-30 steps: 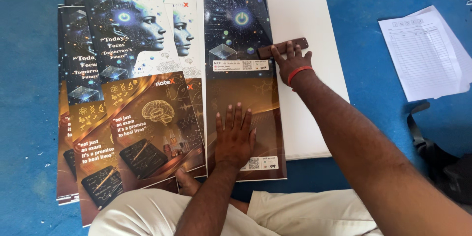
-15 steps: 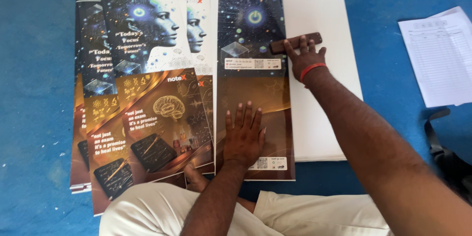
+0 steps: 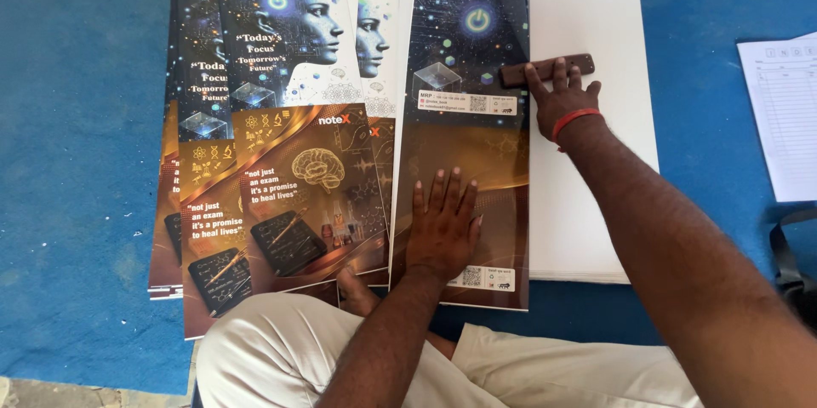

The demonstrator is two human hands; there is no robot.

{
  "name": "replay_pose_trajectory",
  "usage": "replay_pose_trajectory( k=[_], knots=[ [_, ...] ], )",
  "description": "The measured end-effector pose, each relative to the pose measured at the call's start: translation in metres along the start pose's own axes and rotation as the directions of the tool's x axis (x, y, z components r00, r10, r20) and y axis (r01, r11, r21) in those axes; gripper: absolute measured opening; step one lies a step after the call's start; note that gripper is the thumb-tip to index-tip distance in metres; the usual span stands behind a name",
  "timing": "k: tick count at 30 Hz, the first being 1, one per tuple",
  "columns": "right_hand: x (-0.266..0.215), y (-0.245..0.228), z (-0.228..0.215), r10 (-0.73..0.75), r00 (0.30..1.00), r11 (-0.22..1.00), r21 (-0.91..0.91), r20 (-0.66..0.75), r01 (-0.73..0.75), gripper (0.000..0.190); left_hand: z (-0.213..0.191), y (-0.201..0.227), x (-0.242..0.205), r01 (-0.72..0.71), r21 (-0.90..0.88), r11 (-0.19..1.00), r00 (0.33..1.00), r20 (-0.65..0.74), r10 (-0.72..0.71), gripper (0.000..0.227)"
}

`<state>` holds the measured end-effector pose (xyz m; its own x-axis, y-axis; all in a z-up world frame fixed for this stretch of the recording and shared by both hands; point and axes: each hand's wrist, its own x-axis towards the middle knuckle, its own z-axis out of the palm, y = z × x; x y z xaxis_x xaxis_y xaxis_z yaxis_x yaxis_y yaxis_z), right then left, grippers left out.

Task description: The person sits on the floor and repeatedly folds a cover sheet over a stack of blank pages, then uses a wooden block to press and smooth the spine. The person handles multiple notebook units one at a time, stacking the finished items to the side.

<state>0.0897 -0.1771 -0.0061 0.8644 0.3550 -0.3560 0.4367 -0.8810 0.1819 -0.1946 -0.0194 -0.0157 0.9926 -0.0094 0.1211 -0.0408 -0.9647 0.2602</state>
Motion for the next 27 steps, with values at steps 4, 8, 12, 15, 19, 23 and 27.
replay_pose_trajectory(
  k=[4,8,12,15,19,23,27],
  knots=[
    [-0.001,0.0,-0.001,0.001,1.0,1.0,-0.008,-0.002,-0.001,0.078,-0.001,0.0,0.001,0.003,-0.005,1.0,1.0,0.01,-0.003,0.061],
    [0.003,0.001,-0.001,0.0,1.0,0.999,-0.033,0.001,0.0,0.08,-0.001,0.0,0.001,0.005,-0.002,1.0,1.0,0.023,-0.005,0.061],
    [0.005,0.001,-0.001,0.002,1.0,1.0,0.002,-0.017,-0.002,0.078,0.0,0.0,0.0,0.004,0.014,1.0,1.0,0.031,-0.005,0.062],
    [0.012,0.002,-0.001,0.009,1.0,1.0,0.014,-0.026,-0.009,0.078,0.002,0.0,0.0,0.0,0.009,1.0,1.0,0.02,-0.001,0.062],
    [0.022,0.0,-0.006,0.036,0.999,0.999,0.002,0.015,-0.036,0.08,0.004,-0.001,0.0,-0.005,-0.006,1.0,1.0,0.003,0.005,0.062],
    [0.025,0.002,-0.012,0.034,0.999,0.999,0.04,0.02,-0.034,0.081,0.003,-0.002,-0.001,-0.006,-0.031,0.999,1.0,-0.005,0.006,0.061],
    [0.03,0.004,-0.016,0.027,0.999,0.998,0.055,0.017,-0.028,0.081,0.0,-0.001,-0.001,-0.011,-0.036,0.999,1.0,-0.025,0.01,0.061]
  ],
)
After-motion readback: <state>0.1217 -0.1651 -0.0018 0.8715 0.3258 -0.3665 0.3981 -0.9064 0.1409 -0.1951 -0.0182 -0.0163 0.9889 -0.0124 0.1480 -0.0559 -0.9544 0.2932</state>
